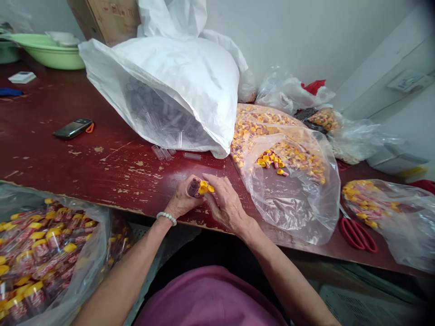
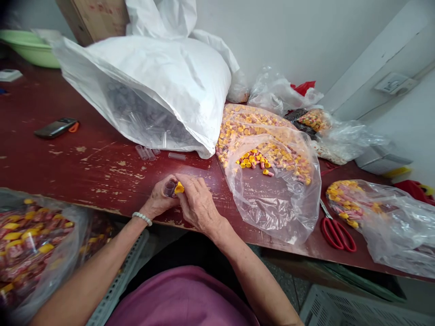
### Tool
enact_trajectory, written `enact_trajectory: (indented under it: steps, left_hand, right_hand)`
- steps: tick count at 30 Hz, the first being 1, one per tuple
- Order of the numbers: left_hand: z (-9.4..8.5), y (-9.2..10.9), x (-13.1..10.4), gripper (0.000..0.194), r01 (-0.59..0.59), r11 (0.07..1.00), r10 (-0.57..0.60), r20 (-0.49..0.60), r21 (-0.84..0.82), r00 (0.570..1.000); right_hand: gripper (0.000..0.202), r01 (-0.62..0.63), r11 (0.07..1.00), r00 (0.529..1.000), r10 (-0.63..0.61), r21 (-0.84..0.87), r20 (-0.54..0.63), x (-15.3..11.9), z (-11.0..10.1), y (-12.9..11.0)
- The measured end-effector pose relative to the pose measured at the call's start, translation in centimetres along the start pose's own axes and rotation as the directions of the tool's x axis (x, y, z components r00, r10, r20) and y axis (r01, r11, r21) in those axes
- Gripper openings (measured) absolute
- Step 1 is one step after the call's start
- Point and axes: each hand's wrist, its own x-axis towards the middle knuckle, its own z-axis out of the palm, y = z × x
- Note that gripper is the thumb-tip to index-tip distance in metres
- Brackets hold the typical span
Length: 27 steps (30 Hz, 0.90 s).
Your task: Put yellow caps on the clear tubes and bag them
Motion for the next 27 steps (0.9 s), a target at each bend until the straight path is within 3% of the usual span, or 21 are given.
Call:
enact_trajectory:
  steps: [3, 8, 11, 13, 16, 19, 21, 24, 27]
  left_hand:
    - [0.0, 0.0, 0.0, 0.039, 0.021, 1.000, -0.021, -0.010, 0.023, 1.000]
    - [-0.1, 0.2, 0.0, 0.033, -0.004, 0.997, 0.004, -0.004, 0.077, 1.000]
    - [0.0, -0.2, 0.0, 0.036, 0.006, 0.995, -0.004, -0.021, 0.095, 1.000]
    - [0.2, -0.5, 0.1, 0.038, 0.012, 0.993, -0.007, -0.049, 0.114, 0.999]
    - [0.4, -0.6, 0.2, 0.039, 0.023, 0.995, -0.017, -0.068, 0.096, 0.998]
    - [0.4, 0.0, 0.3, 0.039, 0.048, 0.999, -0.048, -0.062, 0.007, 0.997]
    - [0.3, 0.4, 0.3, 0.040, 0.059, 0.997, -0.062, -0.072, -0.040, 0.995]
    - [0.0, 0.8, 0.3, 0.038, 0.076, 0.996, -0.079, -0.088, -0.039, 0.993]
    - [-0.3, 0.9, 0.3, 0.036, 0.099, 0.995, -0.099, -0.099, -0.004, 0.990]
  right_hand:
    - [0.040, -0.089, 0.996, 0.995, 0.088, -0.025, -0.051, -0.4, 0.3, 0.1]
    - [0.043, -0.092, 0.983, 0.988, 0.110, -0.161, 0.105, -1.0, 0.8, -0.5]
    - [0.040, -0.121, 0.985, 0.993, 0.121, -0.123, -0.004, -0.9, -1.0, 0.5]
    - [0.033, -0.260, 0.951, 0.957, 0.230, -0.169, -0.179, -0.8, -3.2, 3.0]
    - [0.029, -0.549, 0.787, 0.812, 0.421, -0.283, -0.404, -1.5, -6.8, 9.1]
    - [0.028, -0.698, 0.610, 0.716, 0.575, -0.376, -0.396, -2.9, -8.9, 15.7]
    - [0.029, -0.710, 0.575, 0.702, 0.623, -0.407, -0.344, -4.0, -9.3, 18.9]
    - [0.029, -0.712, 0.548, 0.687, 0.671, -0.439, -0.278, -5.3, -9.4, 21.2]
    - [0.032, -0.729, 0.512, 0.660, 0.700, -0.454, -0.272, -6.2, -9.6, 21.6]
